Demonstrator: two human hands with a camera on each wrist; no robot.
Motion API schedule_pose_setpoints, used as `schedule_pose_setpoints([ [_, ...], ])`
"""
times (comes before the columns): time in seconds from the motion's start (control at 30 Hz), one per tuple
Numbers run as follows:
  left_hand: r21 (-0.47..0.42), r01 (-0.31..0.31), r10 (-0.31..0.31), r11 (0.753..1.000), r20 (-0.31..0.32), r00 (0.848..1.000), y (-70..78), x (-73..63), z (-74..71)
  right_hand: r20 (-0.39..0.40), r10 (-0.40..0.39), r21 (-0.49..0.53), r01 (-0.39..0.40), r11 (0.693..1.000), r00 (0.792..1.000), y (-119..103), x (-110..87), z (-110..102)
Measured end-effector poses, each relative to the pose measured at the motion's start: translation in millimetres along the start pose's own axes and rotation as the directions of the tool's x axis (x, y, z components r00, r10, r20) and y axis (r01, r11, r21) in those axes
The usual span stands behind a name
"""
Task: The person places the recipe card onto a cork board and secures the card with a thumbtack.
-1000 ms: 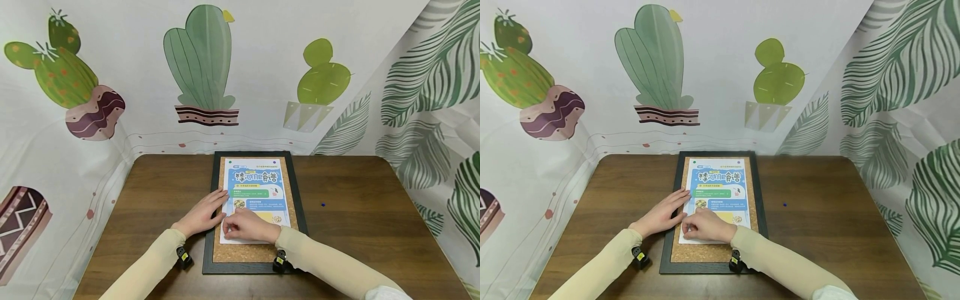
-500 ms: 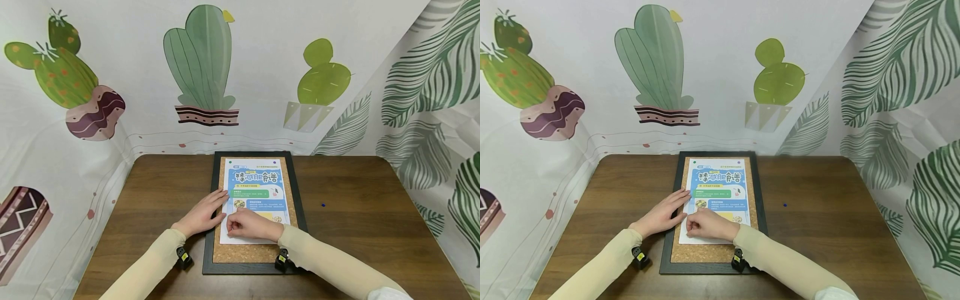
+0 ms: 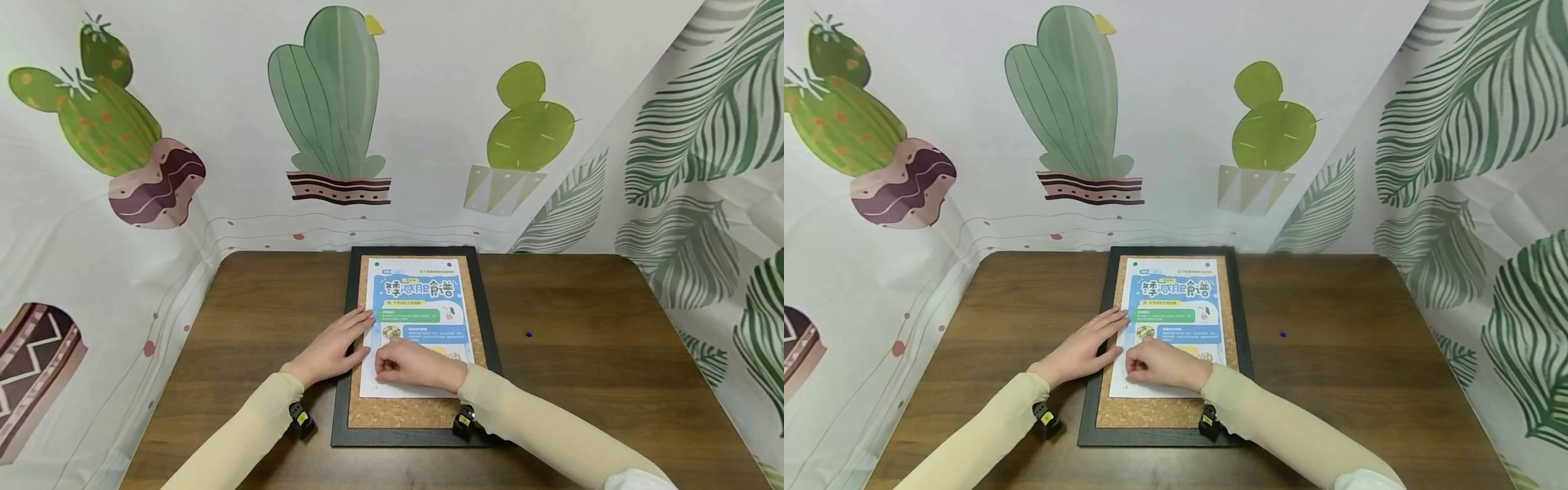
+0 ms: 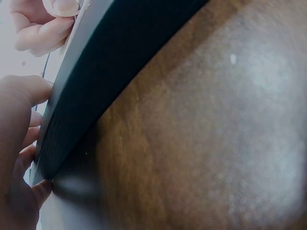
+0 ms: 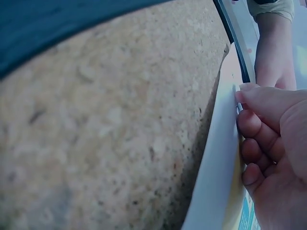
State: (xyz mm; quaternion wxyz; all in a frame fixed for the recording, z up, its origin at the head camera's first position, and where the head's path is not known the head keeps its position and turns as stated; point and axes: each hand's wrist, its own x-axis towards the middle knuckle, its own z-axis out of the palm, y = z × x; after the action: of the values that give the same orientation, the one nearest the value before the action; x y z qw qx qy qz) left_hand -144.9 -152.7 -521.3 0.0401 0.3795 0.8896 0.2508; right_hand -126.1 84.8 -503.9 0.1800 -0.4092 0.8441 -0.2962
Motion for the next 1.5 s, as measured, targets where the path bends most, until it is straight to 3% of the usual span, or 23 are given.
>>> schedule_pose_setpoints([
  [0.27, -0.001, -0.002, 0.002, 1.0, 0.0, 1.0, 0.5, 1.1, -0.7, -0.005, -0.006, -0.037, 0.006, 0.999, 1.0, -1.9, -0.9, -1.6],
  [0.53, 0.0, -0.025, 0.025, 1.0, -0.029, 0.999, -0.4, 0.6, -0.2, -0.007, -0.096, -0.122, 0.095, 0.988, 0.995, -5.2, -3.8, 1.7],
  [0.87, -0.01, -0.004, 0.004, 1.0, 0.004, 1.0, 0.2, 0.1, -1.6, 0.003, -0.067, -0.105, 0.067, 0.992, 0.998, -12.5, -0.7, 7.4],
  [1.2, 0.005, -0.024, 0.024, 1.0, -0.019, 1.0, -0.7, 0.2, 0.5, -0.017, -0.041, -0.135, 0.038, 0.99, 0.999, -15.1, 1.5, 9.1],
  [1.5, -0.007, -0.015, 0.015, 1.0, -0.009, 1.0, 1.0, -0.2, -1.6, -0.041, -0.08, -0.146, 0.074, 0.987, 0.996, -13.8, 2.7, 9.3],
])
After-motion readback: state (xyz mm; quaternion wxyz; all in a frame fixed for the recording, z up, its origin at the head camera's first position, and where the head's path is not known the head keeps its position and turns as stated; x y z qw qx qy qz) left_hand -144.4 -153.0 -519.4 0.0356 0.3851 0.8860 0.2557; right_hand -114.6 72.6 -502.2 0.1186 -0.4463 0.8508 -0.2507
